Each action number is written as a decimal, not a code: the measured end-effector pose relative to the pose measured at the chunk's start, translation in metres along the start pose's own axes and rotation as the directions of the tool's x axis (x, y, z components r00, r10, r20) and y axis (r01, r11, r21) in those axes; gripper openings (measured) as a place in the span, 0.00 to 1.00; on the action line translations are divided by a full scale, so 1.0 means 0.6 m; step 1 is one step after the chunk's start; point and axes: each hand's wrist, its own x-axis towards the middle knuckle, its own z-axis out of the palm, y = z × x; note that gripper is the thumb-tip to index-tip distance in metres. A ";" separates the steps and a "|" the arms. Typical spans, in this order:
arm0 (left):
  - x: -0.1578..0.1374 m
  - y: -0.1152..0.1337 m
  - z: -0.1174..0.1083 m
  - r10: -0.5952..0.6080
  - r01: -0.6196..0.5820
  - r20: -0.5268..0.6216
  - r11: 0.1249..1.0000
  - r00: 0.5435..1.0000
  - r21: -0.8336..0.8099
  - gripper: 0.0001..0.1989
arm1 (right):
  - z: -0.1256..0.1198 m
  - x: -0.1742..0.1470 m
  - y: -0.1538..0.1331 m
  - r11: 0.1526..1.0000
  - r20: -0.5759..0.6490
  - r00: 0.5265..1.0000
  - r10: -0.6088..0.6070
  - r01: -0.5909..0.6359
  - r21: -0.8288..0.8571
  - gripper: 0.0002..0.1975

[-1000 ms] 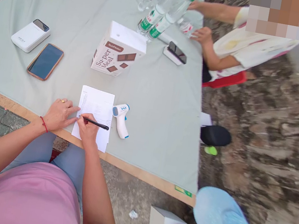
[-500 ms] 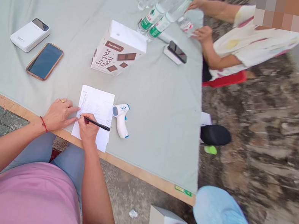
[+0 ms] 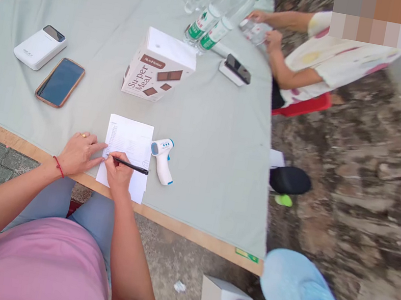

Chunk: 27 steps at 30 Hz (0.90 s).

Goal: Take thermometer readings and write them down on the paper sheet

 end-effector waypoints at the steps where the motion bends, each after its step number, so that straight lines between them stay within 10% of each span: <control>1: 0.000 0.000 0.000 0.000 0.000 -0.001 1.000 1.000 -0.001 0.17 | 0.000 0.000 -0.001 1.000 -0.003 1.000 -0.001 0.001 0.000 0.07; 27: -0.001 0.000 -0.001 -0.007 0.007 0.016 1.000 1.000 -0.004 0.18 | 0.000 -0.001 0.001 1.000 -0.040 0.999 -0.016 0.016 -0.004 0.07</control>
